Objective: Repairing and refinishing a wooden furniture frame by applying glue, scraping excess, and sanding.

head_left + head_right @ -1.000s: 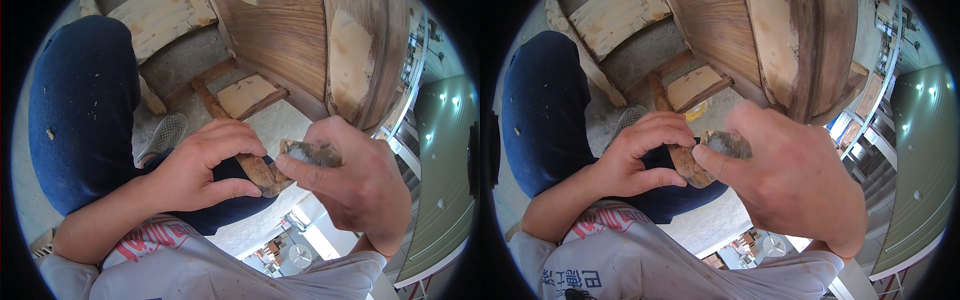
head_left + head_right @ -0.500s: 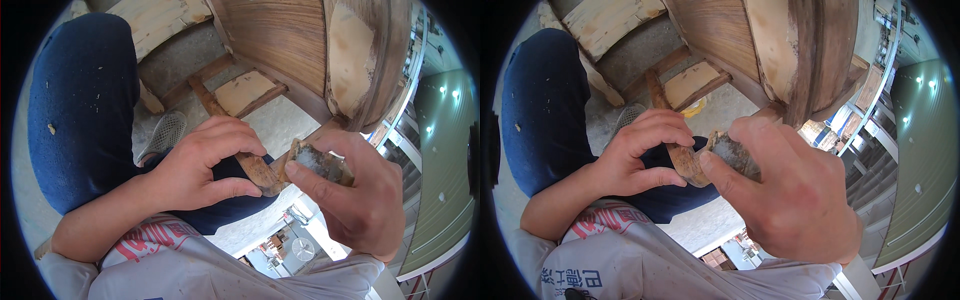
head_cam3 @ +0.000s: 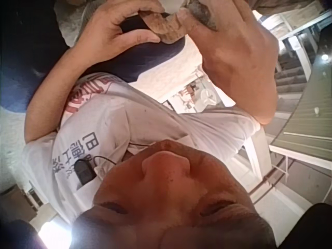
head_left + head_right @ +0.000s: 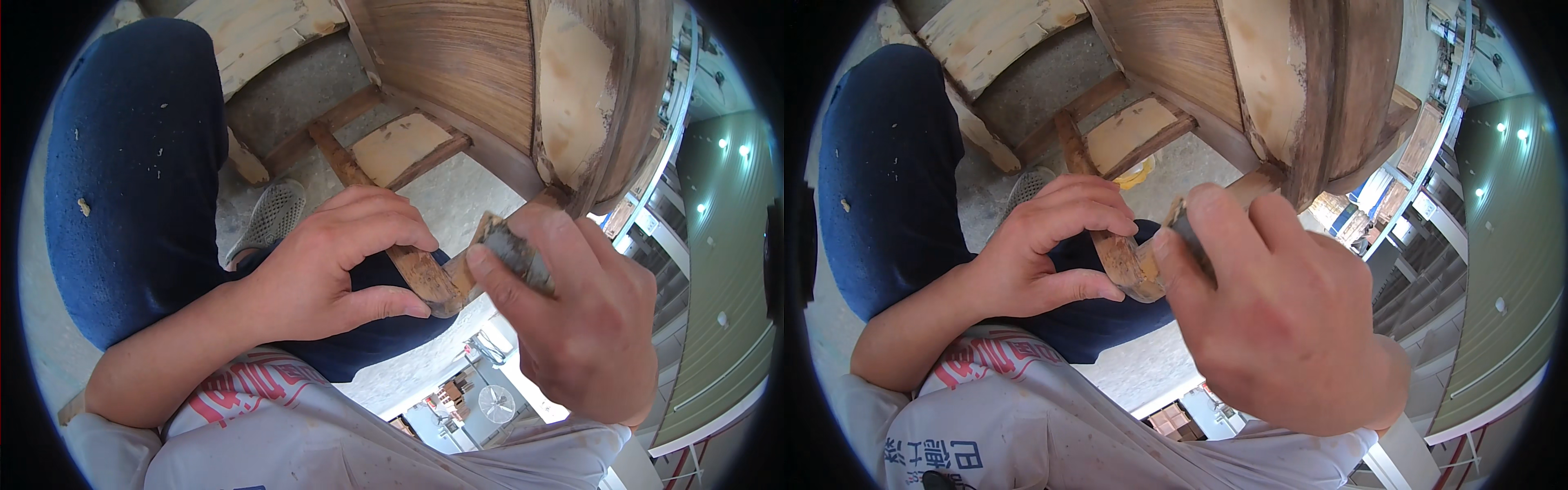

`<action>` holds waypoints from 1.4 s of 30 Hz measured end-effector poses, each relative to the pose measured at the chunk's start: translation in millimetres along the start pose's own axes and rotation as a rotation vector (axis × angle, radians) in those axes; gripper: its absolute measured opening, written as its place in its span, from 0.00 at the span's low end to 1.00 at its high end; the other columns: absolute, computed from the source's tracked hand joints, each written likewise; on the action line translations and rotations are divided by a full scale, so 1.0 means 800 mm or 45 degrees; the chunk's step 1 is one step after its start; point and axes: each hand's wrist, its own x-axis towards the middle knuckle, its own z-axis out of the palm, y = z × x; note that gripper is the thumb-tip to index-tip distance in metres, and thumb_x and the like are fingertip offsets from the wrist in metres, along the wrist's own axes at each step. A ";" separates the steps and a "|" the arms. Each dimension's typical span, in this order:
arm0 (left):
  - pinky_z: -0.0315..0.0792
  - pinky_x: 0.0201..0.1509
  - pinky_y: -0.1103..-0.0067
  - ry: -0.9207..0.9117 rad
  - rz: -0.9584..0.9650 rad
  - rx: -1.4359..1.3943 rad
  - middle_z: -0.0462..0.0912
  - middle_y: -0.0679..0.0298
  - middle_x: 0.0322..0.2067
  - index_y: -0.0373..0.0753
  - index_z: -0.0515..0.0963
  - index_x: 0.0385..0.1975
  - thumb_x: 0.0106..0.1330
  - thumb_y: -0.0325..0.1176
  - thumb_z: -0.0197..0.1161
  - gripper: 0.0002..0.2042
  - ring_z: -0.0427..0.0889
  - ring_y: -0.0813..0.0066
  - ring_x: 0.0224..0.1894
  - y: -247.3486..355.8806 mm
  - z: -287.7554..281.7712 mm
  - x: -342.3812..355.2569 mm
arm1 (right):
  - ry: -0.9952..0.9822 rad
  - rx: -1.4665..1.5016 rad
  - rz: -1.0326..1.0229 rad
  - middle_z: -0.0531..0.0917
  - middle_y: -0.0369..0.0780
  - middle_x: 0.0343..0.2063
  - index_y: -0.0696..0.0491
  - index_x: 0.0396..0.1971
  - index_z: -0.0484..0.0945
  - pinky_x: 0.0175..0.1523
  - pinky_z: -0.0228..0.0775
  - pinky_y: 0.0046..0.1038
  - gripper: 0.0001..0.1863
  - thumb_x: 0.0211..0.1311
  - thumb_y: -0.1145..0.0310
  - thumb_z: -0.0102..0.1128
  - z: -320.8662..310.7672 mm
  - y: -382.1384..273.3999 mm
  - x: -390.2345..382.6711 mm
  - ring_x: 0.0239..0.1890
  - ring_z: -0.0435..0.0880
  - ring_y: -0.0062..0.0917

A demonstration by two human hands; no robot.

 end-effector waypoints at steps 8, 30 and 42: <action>0.69 0.64 0.66 -0.026 -0.002 -0.004 0.82 0.59 0.52 0.38 0.81 0.50 0.56 0.38 0.81 0.24 0.77 0.57 0.57 0.000 0.000 -0.001 | 0.154 0.163 0.086 0.84 0.40 0.37 0.55 0.31 0.89 0.32 0.74 0.28 0.07 0.50 0.75 0.77 0.006 0.008 -0.013 0.30 0.82 0.30; 0.76 0.66 0.65 -0.003 0.165 0.137 0.82 0.55 0.59 0.37 0.84 0.54 0.62 0.35 0.76 0.21 0.82 0.54 0.60 0.003 -0.001 -0.008 | 0.165 -0.005 0.128 0.81 0.43 0.47 0.54 0.40 0.89 0.38 0.75 0.28 0.12 0.54 0.80 0.71 0.018 -0.002 -0.023 0.38 0.81 0.29; 0.80 0.62 0.66 -0.006 0.415 0.402 0.84 0.54 0.56 0.39 0.84 0.56 0.62 0.32 0.74 0.21 0.84 0.56 0.54 0.005 0.004 -0.005 | 0.848 0.687 0.246 0.83 0.47 0.40 0.65 0.44 0.82 0.29 0.73 0.22 0.17 0.54 0.81 0.75 0.105 -0.008 -0.077 0.28 0.80 0.26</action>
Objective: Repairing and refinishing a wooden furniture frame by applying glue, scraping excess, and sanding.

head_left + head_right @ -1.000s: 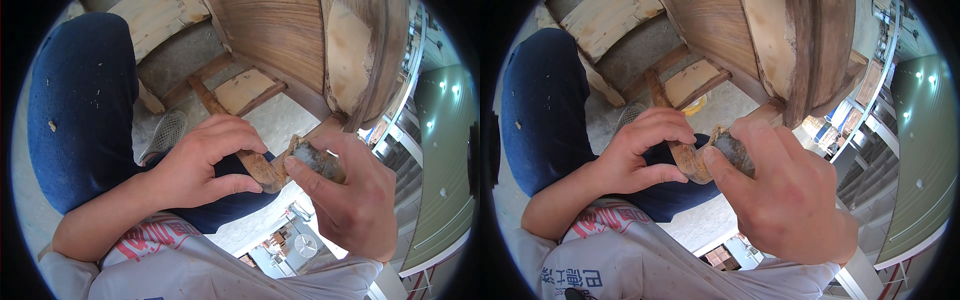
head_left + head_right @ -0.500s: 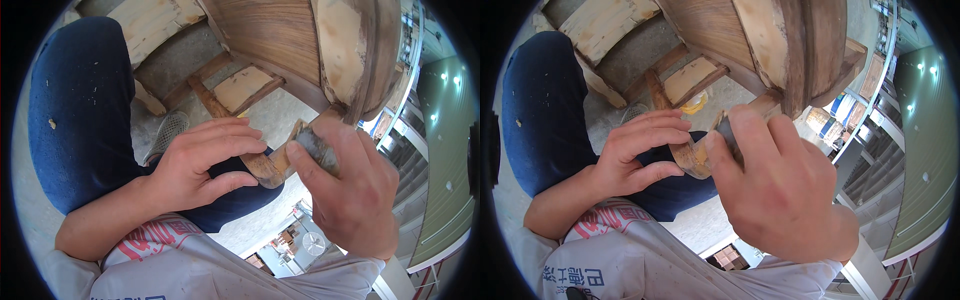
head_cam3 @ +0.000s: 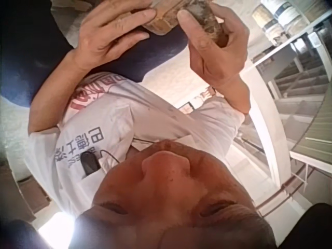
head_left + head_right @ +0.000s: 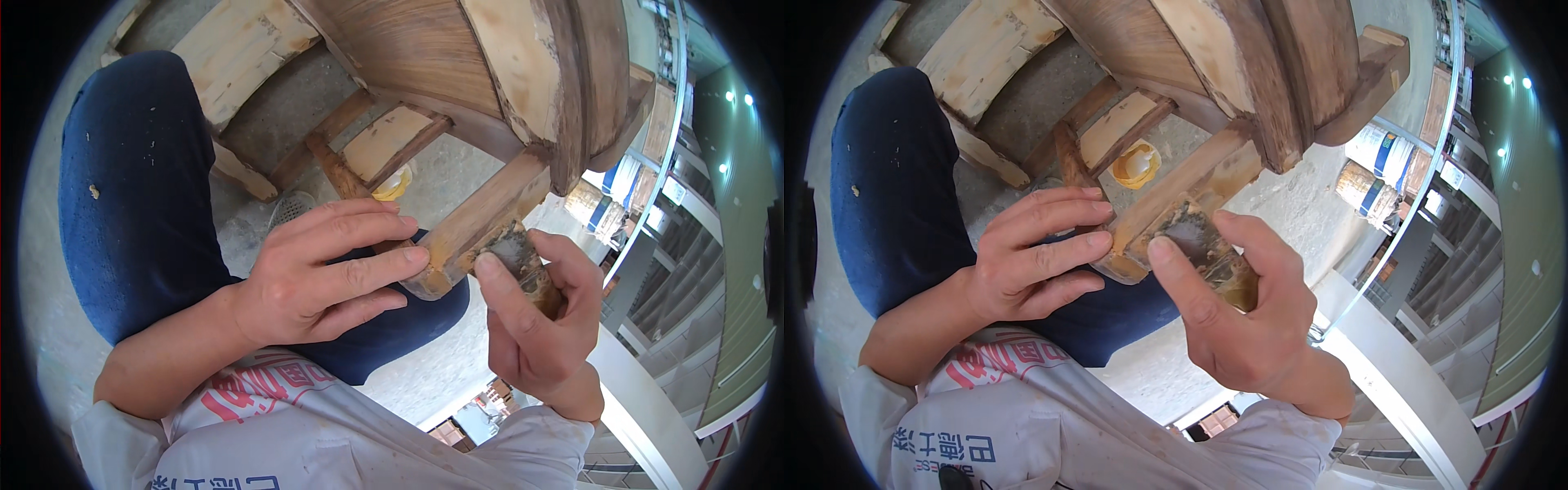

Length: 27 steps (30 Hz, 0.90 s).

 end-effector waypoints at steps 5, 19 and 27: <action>0.80 0.62 0.66 0.009 0.011 0.026 0.84 0.53 0.56 0.39 0.84 0.57 0.63 0.31 0.74 0.21 0.84 0.56 0.53 -0.002 0.004 -0.001 | 0.178 0.022 0.111 0.84 0.46 0.37 0.65 0.49 0.79 0.30 0.75 0.23 0.21 0.57 0.78 0.76 0.023 -0.011 -0.017 0.26 0.80 0.25; 0.81 0.59 0.66 0.018 0.014 0.032 0.83 0.52 0.56 0.39 0.84 0.57 0.61 0.33 0.74 0.22 0.84 0.56 0.52 0.001 0.005 -0.006 | 0.119 -0.072 0.076 0.83 0.47 0.45 0.58 0.47 0.85 0.34 0.76 0.24 0.18 0.55 0.77 0.78 0.017 -0.008 -0.018 0.32 0.82 0.27; 0.81 0.59 0.67 -0.039 0.049 0.075 0.84 0.52 0.55 0.38 0.85 0.56 0.61 0.32 0.73 0.22 0.85 0.56 0.52 0.002 -0.002 0.003 | 0.039 -0.168 0.178 0.78 0.48 0.54 0.48 0.42 0.91 0.37 0.77 0.25 0.14 0.54 0.77 0.78 0.012 -0.016 -0.029 0.39 0.83 0.31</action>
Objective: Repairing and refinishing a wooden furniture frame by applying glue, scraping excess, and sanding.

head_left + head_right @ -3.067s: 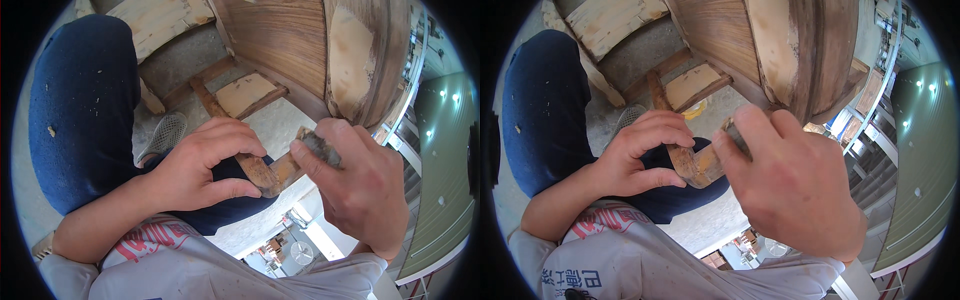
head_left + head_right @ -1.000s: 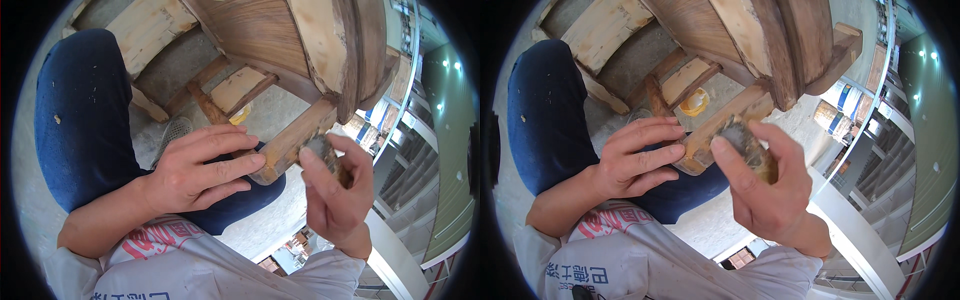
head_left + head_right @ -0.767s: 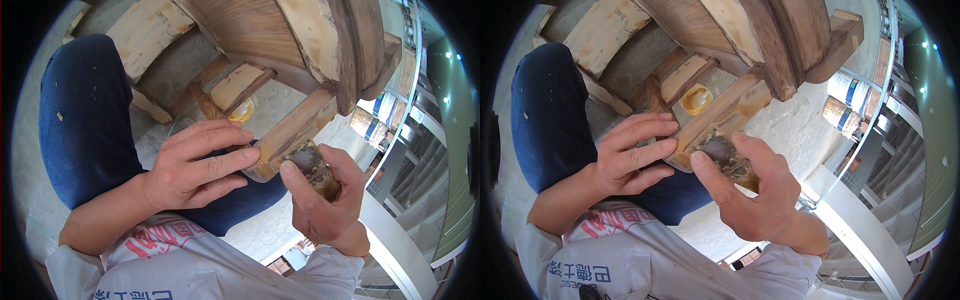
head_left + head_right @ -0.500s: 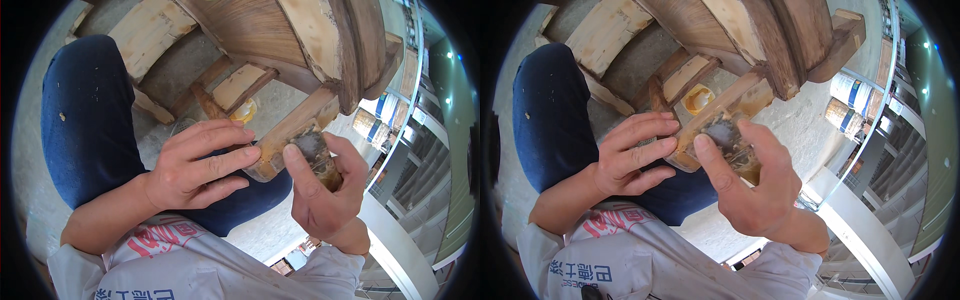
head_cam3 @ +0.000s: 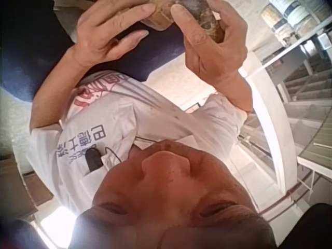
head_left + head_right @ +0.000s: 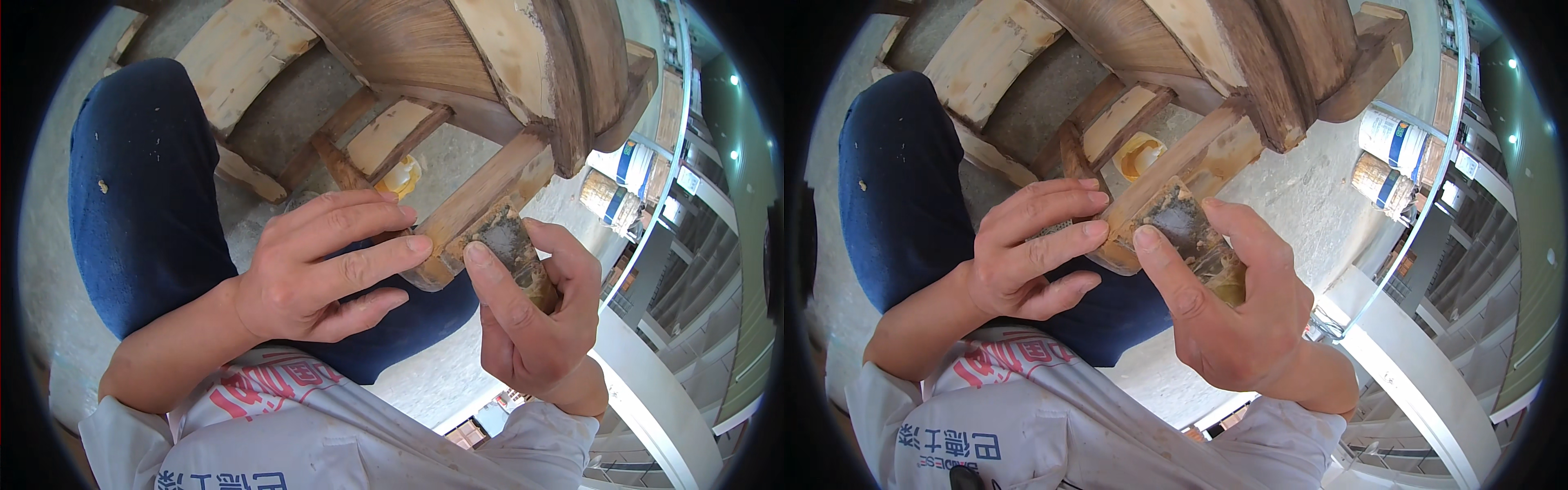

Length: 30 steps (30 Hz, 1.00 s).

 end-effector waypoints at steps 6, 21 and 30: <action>0.81 0.61 0.67 0.002 -0.009 -0.019 0.84 0.51 0.56 0.36 0.83 0.57 0.62 0.32 0.73 0.22 0.85 0.54 0.54 -0.002 0.002 -0.003 | -0.148 -0.076 -0.120 0.80 0.47 0.51 0.51 0.42 0.90 0.36 0.76 0.24 0.16 0.52 0.77 0.76 -0.018 0.005 0.021 0.37 0.83 0.30; 0.82 0.60 0.67 0.154 -0.096 -0.178 0.87 0.54 0.52 0.32 0.85 0.51 0.60 0.27 0.75 0.19 0.87 0.56 0.52 -0.002 0.007 -0.005 | -0.612 -0.616 -0.191 0.82 0.43 0.45 0.57 0.38 0.88 0.34 0.73 0.27 0.11 0.54 0.74 0.76 -0.043 -0.063 0.098 0.32 0.81 0.29; 0.82 0.59 0.67 0.187 -0.099 -0.199 0.88 0.56 0.52 0.34 0.86 0.50 0.60 0.28 0.76 0.17 0.87 0.57 0.51 -0.004 0.010 -0.005 | -0.729 -0.578 -0.292 0.82 0.43 0.44 0.55 0.41 0.86 0.34 0.74 0.29 0.13 0.54 0.73 0.75 -0.050 -0.066 0.103 0.32 0.81 0.31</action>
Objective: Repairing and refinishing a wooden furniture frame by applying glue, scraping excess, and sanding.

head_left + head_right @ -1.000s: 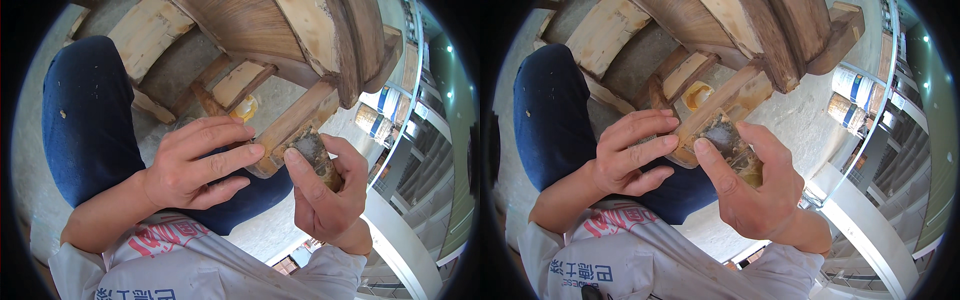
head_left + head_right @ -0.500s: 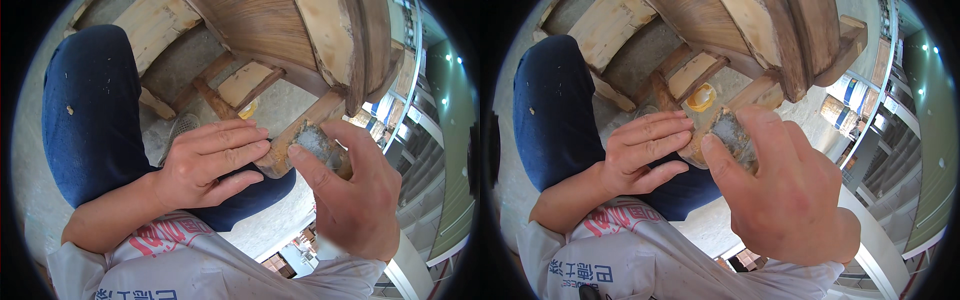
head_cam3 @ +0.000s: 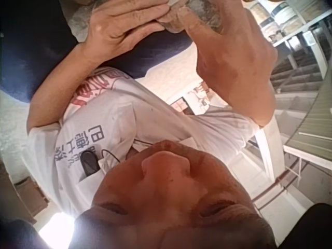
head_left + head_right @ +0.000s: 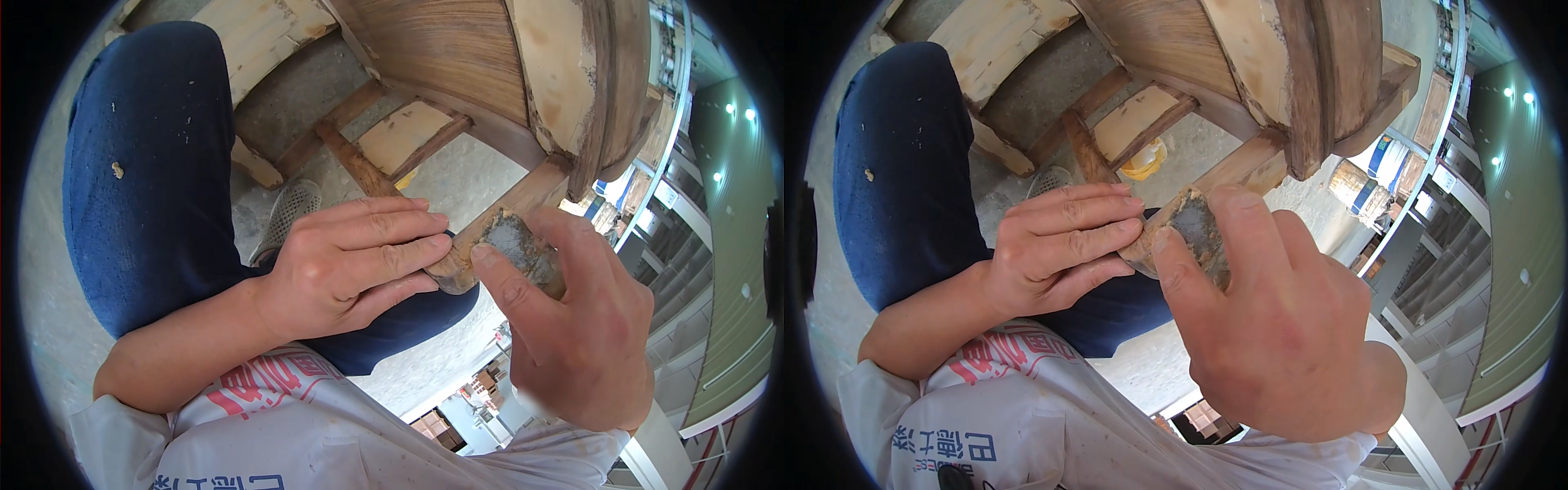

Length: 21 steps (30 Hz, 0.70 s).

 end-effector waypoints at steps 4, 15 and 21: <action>0.80 0.62 0.66 -0.060 0.019 -0.034 0.85 0.52 0.56 0.34 0.84 0.56 0.64 0.29 0.73 0.20 0.86 0.56 0.53 -0.005 0.000 -0.002 | -0.019 0.082 0.549 0.82 0.43 0.44 0.52 0.40 0.87 0.33 0.73 0.28 0.14 0.51 0.75 0.74 0.000 -0.024 0.004 0.33 0.81 0.31; 0.80 0.62 0.66 -0.041 0.000 -0.036 0.85 0.53 0.56 0.35 0.84 0.56 0.64 0.29 0.74 0.20 0.86 0.57 0.53 -0.004 -0.003 -0.005 | -0.037 -0.121 0.062 0.81 0.43 0.49 0.47 0.42 0.88 0.33 0.71 0.27 0.18 0.48 0.77 0.73 -0.002 -0.002 0.005 0.33 0.80 0.30; 0.80 0.62 0.68 -0.060 -0.029 -0.031 0.85 0.53 0.55 0.35 0.85 0.54 0.64 0.29 0.74 0.19 0.86 0.57 0.54 0.002 -0.004 -0.001 | 0.102 0.019 0.175 0.83 0.42 0.40 0.53 0.44 0.87 0.32 0.69 0.26 0.18 0.51 0.82 0.70 0.004 0.007 -0.003 0.28 0.77 0.26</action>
